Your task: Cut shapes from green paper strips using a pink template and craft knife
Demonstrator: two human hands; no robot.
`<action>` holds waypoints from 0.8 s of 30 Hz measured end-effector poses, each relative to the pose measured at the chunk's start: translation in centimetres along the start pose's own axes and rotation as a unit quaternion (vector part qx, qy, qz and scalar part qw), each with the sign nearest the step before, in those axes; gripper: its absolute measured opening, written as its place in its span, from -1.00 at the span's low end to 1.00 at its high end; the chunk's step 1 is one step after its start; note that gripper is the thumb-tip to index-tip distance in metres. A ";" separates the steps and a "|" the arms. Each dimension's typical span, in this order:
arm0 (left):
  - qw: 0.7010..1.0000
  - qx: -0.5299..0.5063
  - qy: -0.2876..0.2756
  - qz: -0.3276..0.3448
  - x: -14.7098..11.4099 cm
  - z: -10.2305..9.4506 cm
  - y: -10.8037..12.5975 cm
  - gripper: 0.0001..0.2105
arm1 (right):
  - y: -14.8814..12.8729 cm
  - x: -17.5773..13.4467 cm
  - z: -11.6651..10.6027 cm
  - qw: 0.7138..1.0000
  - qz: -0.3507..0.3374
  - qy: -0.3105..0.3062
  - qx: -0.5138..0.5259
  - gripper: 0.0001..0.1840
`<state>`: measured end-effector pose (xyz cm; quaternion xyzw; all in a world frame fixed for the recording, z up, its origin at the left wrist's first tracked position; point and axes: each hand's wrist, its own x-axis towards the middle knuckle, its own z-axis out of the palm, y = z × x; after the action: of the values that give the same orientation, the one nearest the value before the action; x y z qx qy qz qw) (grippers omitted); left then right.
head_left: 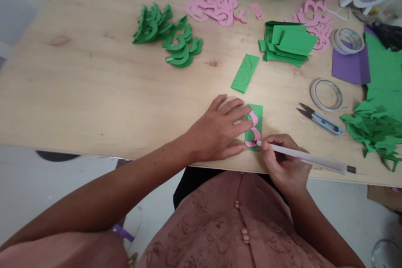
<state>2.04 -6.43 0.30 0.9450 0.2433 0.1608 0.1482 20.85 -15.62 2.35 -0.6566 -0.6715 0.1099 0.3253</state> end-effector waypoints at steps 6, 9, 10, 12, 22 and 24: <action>1.000 0.002 0.005 -0.001 0.0 0.1 0.0 -0.63 | 0.1 0.0 0.1 1.000 -0.007 -0.003 -0.001 -0.88; 1.000 0.000 0.001 -0.002 0.0 0.0 0.0 -0.63 | 0.0 0.0 0.1 1.000 -0.009 -0.006 0.003 -0.89; 1.000 0.000 0.001 -0.001 0.0 0.0 0.0 -0.63 | 0.0 0.0 0.1 1.000 -0.009 -0.008 0.005 -0.89; 1.000 -0.001 0.002 0.000 0.0 0.0 0.0 -0.64 | 0.0 0.0 0.1 1.000 -0.008 -0.012 0.010 -0.89; 1.000 -0.004 0.008 0.002 0.0 0.1 -0.1 -0.62 | -0.2 0.2 0.2 1.000 -0.016 -0.016 0.021 -0.90; 1.000 -0.004 0.004 0.002 0.0 0.0 0.0 -0.62 | -0.2 0.2 0.2 0.999 -0.016 -0.018 0.025 -0.89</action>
<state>2.01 -6.43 0.24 0.9440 0.2416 0.1664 0.1511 20.61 -15.38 2.37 -0.6356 -0.6846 0.1336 0.3310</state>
